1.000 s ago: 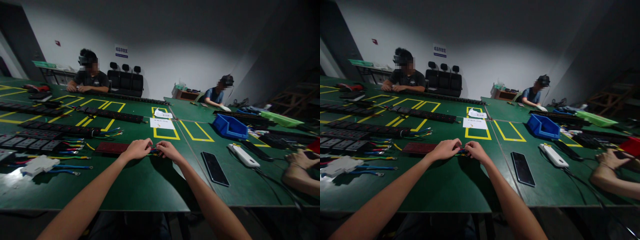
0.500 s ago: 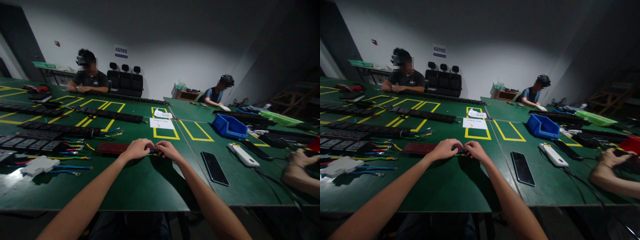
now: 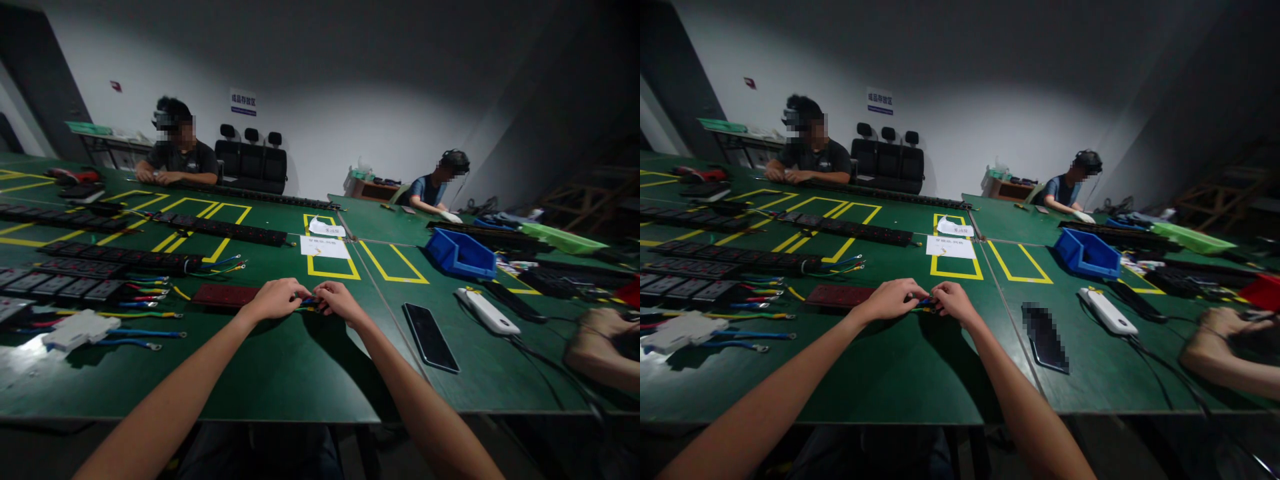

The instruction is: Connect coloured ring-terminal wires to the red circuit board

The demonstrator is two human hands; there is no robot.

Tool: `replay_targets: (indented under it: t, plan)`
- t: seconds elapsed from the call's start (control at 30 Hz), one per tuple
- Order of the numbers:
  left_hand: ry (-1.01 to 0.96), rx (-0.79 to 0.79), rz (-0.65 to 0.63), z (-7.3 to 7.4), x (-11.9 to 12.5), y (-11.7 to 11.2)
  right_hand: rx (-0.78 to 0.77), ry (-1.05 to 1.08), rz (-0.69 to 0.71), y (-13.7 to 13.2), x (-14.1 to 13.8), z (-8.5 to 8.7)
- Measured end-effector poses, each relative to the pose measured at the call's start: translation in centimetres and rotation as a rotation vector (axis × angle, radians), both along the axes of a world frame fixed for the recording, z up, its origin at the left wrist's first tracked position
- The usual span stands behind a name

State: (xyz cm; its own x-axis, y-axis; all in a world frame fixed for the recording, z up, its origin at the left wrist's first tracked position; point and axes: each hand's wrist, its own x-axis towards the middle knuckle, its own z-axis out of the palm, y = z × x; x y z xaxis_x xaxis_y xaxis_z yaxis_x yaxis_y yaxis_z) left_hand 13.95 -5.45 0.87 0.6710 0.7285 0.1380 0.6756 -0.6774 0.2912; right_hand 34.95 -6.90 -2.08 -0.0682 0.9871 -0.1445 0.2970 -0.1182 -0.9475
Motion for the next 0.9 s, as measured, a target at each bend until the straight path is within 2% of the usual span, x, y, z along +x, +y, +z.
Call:
replay_targets:
  t: [0.2,0.37,0.5,0.77,0.9]
  plan:
    - [-0.030,-0.004,-0.002,-0.2,0.0,0.2,0.002,0.088,0.004,0.0,0.0,0.1]
    - [-0.024,-0.006,0.006,-0.2,0.0,0.1,0.090,-0.021,-0.022,0.3,0.3,-0.6]
    - [-0.050,0.007,0.015,-0.2,0.0,0.1,0.154,-0.012,-0.060,0.6,0.4,-1.0]
    - [-0.126,-0.040,0.016,-0.4,0.0,0.3,0.203,0.045,-0.032,0.5,0.5,-0.5]
    - [-0.133,-0.026,0.012,-0.6,0.0,0.5,0.280,-0.029,-0.033,0.2,0.6,-0.1]
